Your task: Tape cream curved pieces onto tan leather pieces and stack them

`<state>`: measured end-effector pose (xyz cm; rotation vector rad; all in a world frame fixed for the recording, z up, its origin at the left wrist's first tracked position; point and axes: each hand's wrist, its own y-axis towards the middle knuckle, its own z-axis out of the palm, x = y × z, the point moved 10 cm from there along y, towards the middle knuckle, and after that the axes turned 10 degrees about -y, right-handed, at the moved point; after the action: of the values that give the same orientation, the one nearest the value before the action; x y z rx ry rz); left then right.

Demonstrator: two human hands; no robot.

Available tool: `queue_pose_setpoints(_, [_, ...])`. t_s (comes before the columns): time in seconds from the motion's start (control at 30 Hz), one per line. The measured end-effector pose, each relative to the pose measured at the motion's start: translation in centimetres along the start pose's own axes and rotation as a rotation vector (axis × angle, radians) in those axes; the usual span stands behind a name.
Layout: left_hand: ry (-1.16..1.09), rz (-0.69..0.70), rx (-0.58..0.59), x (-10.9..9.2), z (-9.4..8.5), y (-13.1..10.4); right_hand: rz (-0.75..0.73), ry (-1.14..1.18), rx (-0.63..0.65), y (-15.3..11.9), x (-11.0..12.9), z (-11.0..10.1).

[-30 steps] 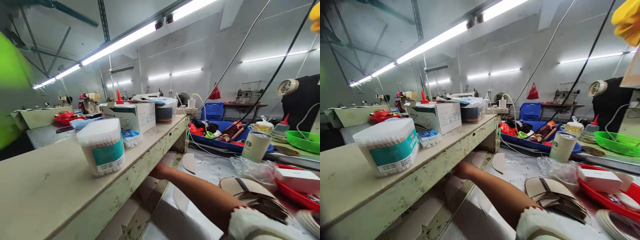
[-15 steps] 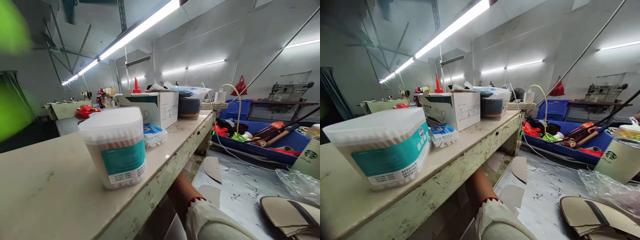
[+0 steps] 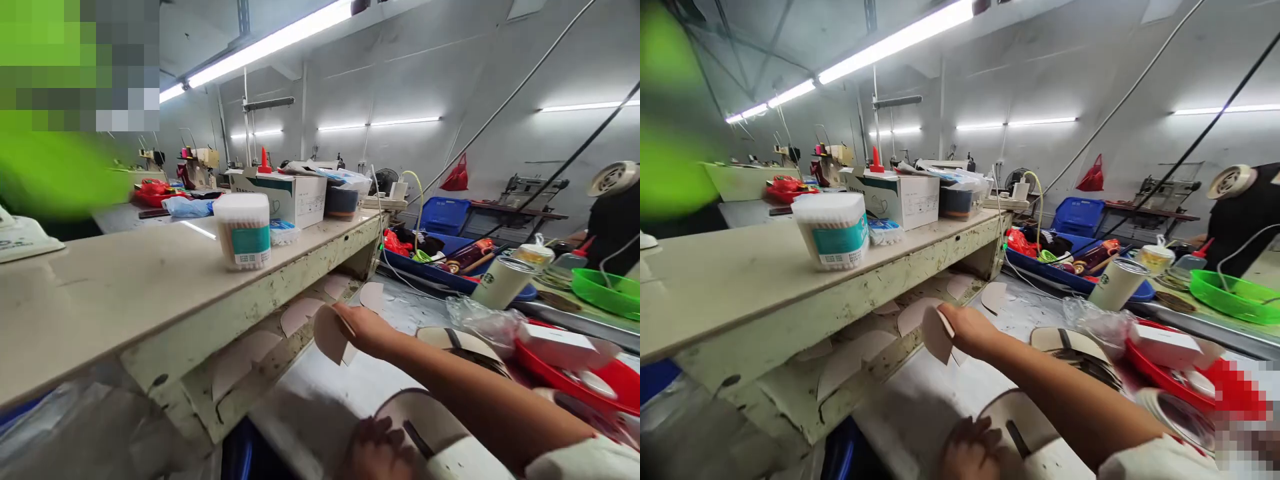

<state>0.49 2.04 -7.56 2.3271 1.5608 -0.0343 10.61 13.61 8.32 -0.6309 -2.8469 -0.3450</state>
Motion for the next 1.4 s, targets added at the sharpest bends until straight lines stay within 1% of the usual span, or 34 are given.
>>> queue_pose_setpoints(0.03, [0.002,-0.015,-0.030,-0.4,-0.5,-0.5,0.137,0.133,-0.021,-2.8,-1.7,-0.4])
queue_pose_setpoints(0.07, [-0.012,0.013,-0.048,-1.2,-1.1,-1.3,0.274,0.267,-0.043,-5.8,-3.3,-0.4])
queue_pose_setpoints(0.1, [-0.022,0.031,-0.072,-1.8,-1.9,-2.2,0.401,0.390,-0.055,-8.7,-4.5,0.1])
queue_pose_setpoints(0.13, [-0.014,0.068,-0.106,-2.6,-2.8,-3.2,0.514,0.493,-0.050,-11.5,-5.4,1.1])
queue_pose_setpoints(0.17, [0.066,0.135,-0.173,-3.7,-4.1,-4.4,0.596,0.571,-0.026,-14.0,-5.9,2.4])
queue_pose_setpoints(0.2, [0.107,0.166,-0.214,-4.5,-5.0,-5.4,0.651,0.626,0.007,-16.1,-5.9,3.8])
queue_pose_setpoints(0.27, [0.157,0.202,-0.250,-5.8,-6.0,-7.0,0.700,0.696,0.042,-19.2,-5.5,6.3])
queue_pose_setpoints(0.3, [0.167,0.193,-0.249,-6.1,-6.2,-7.6,0.716,0.702,0.030,-20.4,-5.4,7.2])
queue_pose_setpoints(0.37, [0.188,0.146,-0.241,-6.4,-6.1,-8.2,0.732,0.677,-0.027,-21.9,-5.3,7.9])
queue_pose_setpoints(0.43, [0.199,0.095,-0.240,-6.5,-5.8,-8.7,0.721,0.642,-0.085,-22.7,-5.4,7.8])
queue_pose_setpoints(0.5, [0.182,0.081,-0.233,-6.8,-5.5,-8.9,0.682,0.600,-0.120,-22.9,-5.4,7.5])
queue_pose_setpoints(0.67, [0.099,0.049,-0.221,-6.8,-5.8,-9.0,0.586,0.404,-0.137,-22.9,-5.3,7.1])
queue_pose_setpoints(0.87, [0.063,0.095,-0.254,-7.1,-6.7,-8.9,0.509,0.442,-0.150,-22.4,-4.6,7.2])
queue_pose_setpoints(0.93, [0.068,0.097,-0.248,-7.1,-6.6,-8.8,0.497,0.426,-0.146,-22.2,-4.5,7.3])
queue_pose_setpoints(1.0, [0.093,0.086,-0.217,-6.9,-6.3,-8.7,0.486,0.401,-0.137,-22.1,-4.5,7.5])
queue_pose_setpoints(1.1, [0.121,0.078,-0.143,-6.7,-5.8,-8.4,0.479,0.344,-0.094,-22.1,-4.1,7.9])
queue_pose_setpoints(1.2, [0.094,0.077,-0.064,-6.6,-5.5,-8.1,0.443,0.288,-0.004,-21.8,-3.0,7.8])
queue_pose_setpoints(1.33, [0.059,0.055,-0.009,-6.5,-5.4,-7.4,0.392,0.217,0.179,-21.1,-1.7,6.9])
queue_pose_setpoints(1.4, [0.019,0.048,0.022,-6.4,-5.2,-6.7,0.370,0.170,0.220,-20.7,-1.5,5.9])
